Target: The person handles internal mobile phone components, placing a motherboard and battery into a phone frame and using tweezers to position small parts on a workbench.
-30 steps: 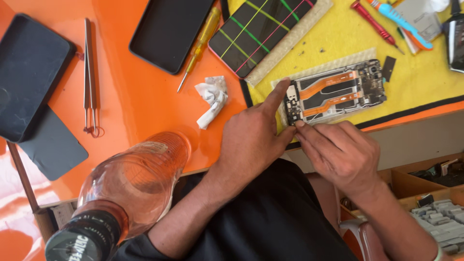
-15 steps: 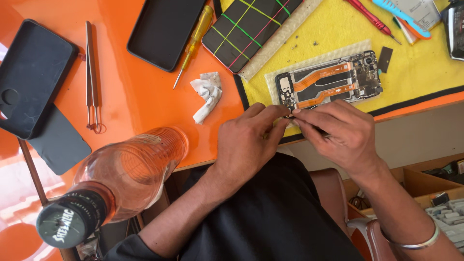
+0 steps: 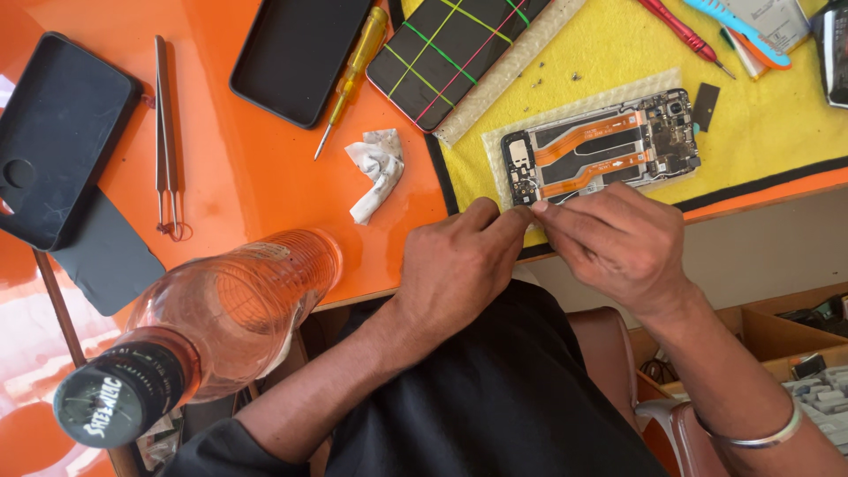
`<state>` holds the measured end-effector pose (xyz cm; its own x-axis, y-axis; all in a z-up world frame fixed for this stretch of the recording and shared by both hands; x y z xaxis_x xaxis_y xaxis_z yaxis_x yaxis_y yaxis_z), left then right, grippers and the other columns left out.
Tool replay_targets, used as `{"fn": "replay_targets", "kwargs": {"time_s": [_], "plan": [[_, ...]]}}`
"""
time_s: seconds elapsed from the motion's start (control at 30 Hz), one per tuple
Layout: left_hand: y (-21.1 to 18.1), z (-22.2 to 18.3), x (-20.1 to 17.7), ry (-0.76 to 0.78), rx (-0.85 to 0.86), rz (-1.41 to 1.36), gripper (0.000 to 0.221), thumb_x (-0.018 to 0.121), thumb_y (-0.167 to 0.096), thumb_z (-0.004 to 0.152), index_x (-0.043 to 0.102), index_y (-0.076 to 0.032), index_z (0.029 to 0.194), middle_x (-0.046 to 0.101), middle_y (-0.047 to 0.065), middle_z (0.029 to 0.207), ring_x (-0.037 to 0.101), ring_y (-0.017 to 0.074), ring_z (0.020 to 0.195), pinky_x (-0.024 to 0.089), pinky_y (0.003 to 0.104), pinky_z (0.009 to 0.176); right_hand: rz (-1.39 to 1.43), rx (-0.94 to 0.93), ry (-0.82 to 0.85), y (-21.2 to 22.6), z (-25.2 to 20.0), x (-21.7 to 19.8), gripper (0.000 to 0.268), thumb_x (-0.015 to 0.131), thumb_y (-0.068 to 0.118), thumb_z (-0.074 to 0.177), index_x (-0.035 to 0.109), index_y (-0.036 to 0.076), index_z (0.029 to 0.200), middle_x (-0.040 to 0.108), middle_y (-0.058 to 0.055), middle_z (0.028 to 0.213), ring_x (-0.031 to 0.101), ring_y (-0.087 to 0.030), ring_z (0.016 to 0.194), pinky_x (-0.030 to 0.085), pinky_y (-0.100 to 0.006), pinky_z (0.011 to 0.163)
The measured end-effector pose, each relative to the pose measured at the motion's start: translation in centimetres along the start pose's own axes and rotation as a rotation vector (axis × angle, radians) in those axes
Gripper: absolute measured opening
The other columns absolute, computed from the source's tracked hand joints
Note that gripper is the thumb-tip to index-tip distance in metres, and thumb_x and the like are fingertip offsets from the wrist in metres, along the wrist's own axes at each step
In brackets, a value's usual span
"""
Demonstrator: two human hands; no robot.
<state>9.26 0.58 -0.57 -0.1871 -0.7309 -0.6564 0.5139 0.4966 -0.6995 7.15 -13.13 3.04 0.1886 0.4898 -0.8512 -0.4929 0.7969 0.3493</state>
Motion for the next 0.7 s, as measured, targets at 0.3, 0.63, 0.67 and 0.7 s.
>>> {"fn": "replay_targets", "kwargs": {"time_s": [0.3, 0.63, 0.67, 0.7], "plan": [[-0.9, -0.1, 0.4, 0.058, 0.116, 0.127, 0.028, 0.072, -0.01, 0.088, 0.067, -0.009, 0.116, 0.056, 0.004, 0.081, 0.063, 0.0175, 0.064, 0.049, 0.035, 0.053, -0.073, -0.074, -0.057, 0.7, -0.4, -0.3, 0.025, 0.088, -0.005, 0.081, 0.079, 0.004, 0.103, 0.065, -0.004, 0.086, 0.06, -0.02, 0.07, 0.048, -0.033, 0.06], [-2.1, 0.3, 0.2, 0.154, 0.18, 0.219, 0.025, 0.07, -0.011, 0.085, 0.066, -0.006, 0.109, 0.059, 0.005, 0.085, 0.063, 0.0205, 0.068, 0.05, 0.036, 0.058, -0.194, -0.235, -0.002, 1.2, 0.6, -0.5, 0.019, 0.089, 0.012, 0.083, 0.081, 0.005, 0.099, 0.064, 0.0, 0.078, 0.056, -0.018, 0.065, 0.045, -0.032, 0.055], [-2.1, 0.3, 0.2, 0.165, 0.184, 0.205, 0.017, 0.07, -0.011, 0.086, 0.065, -0.008, 0.102, 0.059, 0.005, 0.084, 0.063, 0.0211, 0.069, 0.05, 0.037, 0.059, -0.194, -0.233, -0.003, 1.0, 0.7, -0.7, 0.019, 0.089, 0.012, 0.083, 0.081, 0.005, 0.099, 0.064, 0.0, 0.078, 0.056, -0.018, 0.065, 0.045, -0.032, 0.055], [-2.1, 0.3, 0.3, 0.166, 0.185, 0.205, 0.017, 0.07, -0.011, 0.086, 0.065, -0.008, 0.102, 0.059, 0.005, 0.084, 0.063, 0.0211, 0.069, 0.05, 0.037, 0.059, -0.197, -0.271, 0.017, 1.0, 0.8, -0.7, 0.017, 0.089, 0.014, 0.085, 0.08, 0.005, 0.097, 0.064, 0.0, 0.079, 0.056, -0.017, 0.065, 0.045, -0.032, 0.055]]}}
Point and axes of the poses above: each hand's wrist, its own z-axis towards the middle knuckle, its own x-axis out of the palm, y = z × x, the point moved 8 cm from there along z, towards the middle knuckle
